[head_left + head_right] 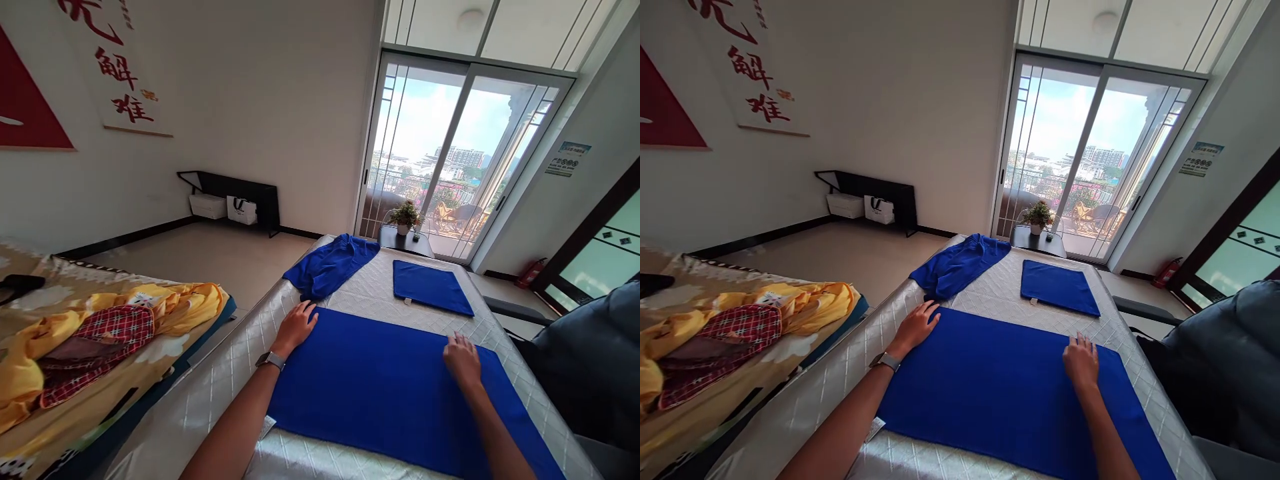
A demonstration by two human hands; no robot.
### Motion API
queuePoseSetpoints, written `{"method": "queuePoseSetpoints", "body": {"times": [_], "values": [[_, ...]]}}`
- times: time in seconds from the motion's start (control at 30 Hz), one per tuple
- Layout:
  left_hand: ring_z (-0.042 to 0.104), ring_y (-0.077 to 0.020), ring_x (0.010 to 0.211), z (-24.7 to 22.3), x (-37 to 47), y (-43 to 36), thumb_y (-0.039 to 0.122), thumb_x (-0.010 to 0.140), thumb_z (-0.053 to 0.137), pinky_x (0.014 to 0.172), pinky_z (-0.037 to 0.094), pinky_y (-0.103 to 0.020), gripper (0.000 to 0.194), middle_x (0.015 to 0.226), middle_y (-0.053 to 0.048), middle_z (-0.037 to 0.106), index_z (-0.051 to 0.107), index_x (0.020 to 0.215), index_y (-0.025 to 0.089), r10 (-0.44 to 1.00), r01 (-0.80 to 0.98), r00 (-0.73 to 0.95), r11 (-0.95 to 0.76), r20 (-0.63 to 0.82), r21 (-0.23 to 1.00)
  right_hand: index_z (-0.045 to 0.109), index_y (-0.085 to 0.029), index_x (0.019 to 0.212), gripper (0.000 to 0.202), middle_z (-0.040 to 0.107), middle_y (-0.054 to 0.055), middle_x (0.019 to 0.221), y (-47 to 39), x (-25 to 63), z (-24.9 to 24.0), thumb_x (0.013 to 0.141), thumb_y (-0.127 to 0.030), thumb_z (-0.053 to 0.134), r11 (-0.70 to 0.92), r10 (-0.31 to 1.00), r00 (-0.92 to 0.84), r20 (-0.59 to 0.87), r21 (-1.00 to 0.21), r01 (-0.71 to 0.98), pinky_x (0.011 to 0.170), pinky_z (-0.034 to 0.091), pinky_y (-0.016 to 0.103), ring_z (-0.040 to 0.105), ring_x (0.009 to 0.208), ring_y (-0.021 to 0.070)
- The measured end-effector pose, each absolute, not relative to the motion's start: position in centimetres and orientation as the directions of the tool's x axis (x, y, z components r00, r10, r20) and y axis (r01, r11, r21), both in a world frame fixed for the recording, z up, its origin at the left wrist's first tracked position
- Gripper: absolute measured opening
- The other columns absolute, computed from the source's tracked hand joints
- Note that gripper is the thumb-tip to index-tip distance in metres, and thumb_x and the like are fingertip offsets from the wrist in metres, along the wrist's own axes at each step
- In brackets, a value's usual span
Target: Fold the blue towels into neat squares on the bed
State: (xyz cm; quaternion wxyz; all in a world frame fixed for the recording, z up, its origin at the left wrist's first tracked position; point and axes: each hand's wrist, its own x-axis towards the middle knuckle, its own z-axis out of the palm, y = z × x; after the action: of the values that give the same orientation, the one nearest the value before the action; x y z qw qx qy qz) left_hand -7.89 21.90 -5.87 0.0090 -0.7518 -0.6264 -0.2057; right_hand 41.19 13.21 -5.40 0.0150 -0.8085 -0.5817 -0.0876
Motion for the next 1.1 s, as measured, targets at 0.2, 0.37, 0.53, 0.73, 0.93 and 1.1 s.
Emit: {"method": "queuePoseSetpoints", "body": {"times": [0.2,0.37,0.53,0.73,0.93,1.1], "values": [[0.050,-0.0293,0.135,-6.0,-7.8,21.9,0.042,0.100,0.043,0.116,0.038,-0.043,0.047,0.143,-0.012,0.059,0.061,0.137,0.019,0.940,0.937,0.148,-0.233,0.308,0.262,0.049,-0.022,0.149,0.055,0.046,0.005,0.157,14.9,25.7,-3.7,0.102,-0.042,0.027,0.134,0.985,-0.110,0.134,-0.183,0.974,0.122,0.023,0.039,0.035,0.147,0.0218],[0.050,-0.0289,0.135,-6.2,-8.3,22.0,0.046,0.100,0.041,0.113,0.041,-0.043,0.048,0.142,-0.011,0.059,0.063,0.135,0.021,0.940,0.934,0.146,-0.234,0.309,0.271,0.033,-0.028,0.158,0.059,0.029,0.000,0.165,15.0,21.8,-4.6,0.104,-0.051,0.022,0.188,0.982,-0.190,0.015,-0.250,0.950,0.125,0.013,0.044,0.018,0.154,0.0215],[0.049,-0.0283,0.137,-6.5,-8.4,22.3,0.047,0.100,0.041,0.115,0.039,-0.043,0.049,0.147,-0.010,0.056,0.060,0.138,0.023,0.946,0.931,0.150,-0.233,0.288,0.280,0.028,-0.032,0.159,0.060,0.025,-0.003,0.166,14.8,26.8,-5.5,0.104,-0.055,0.020,0.100,0.995,-0.103,-0.006,-0.196,0.975,0.125,0.010,0.044,0.014,0.155,0.0199],[0.048,-0.0302,0.139,-6.7,-8.2,22.6,0.048,0.101,0.039,0.116,0.037,-0.045,0.053,0.150,-0.012,0.052,0.056,0.143,0.021,0.958,0.939,0.126,-0.199,0.259,0.280,0.029,-0.031,0.159,0.062,0.027,-0.002,0.166,13.4,39.7,-7.6,0.102,-0.054,0.021,-0.147,0.989,0.148,0.008,-0.070,0.987,0.124,0.015,0.046,0.019,0.154,0.0217],[0.045,-0.0297,0.141,-7.2,-8.4,23.0,0.050,0.101,0.039,0.119,0.033,-0.044,0.054,0.151,-0.011,0.052,0.054,0.144,0.021,0.953,0.945,0.131,-0.203,0.272,0.257,0.027,-0.021,0.160,0.070,0.028,0.007,0.166,11.2,51.7,-10.3,0.099,-0.053,0.015,-0.371,0.926,0.373,0.051,-0.044,0.928,0.123,0.020,0.047,0.022,0.153,0.0246],[0.045,-0.0296,0.142,-7.5,-8.6,23.2,0.051,0.100,0.038,0.119,0.033,-0.044,0.055,0.151,-0.011,0.052,0.053,0.145,0.022,0.952,0.949,0.129,-0.200,0.278,0.243,0.028,-0.017,0.160,0.076,0.026,0.010,0.167,10.9,53.9,-11.4,0.096,-0.056,0.012,-0.440,0.893,0.445,0.073,-0.072,0.895,0.124,0.017,0.046,0.020,0.153,0.0255]]}}
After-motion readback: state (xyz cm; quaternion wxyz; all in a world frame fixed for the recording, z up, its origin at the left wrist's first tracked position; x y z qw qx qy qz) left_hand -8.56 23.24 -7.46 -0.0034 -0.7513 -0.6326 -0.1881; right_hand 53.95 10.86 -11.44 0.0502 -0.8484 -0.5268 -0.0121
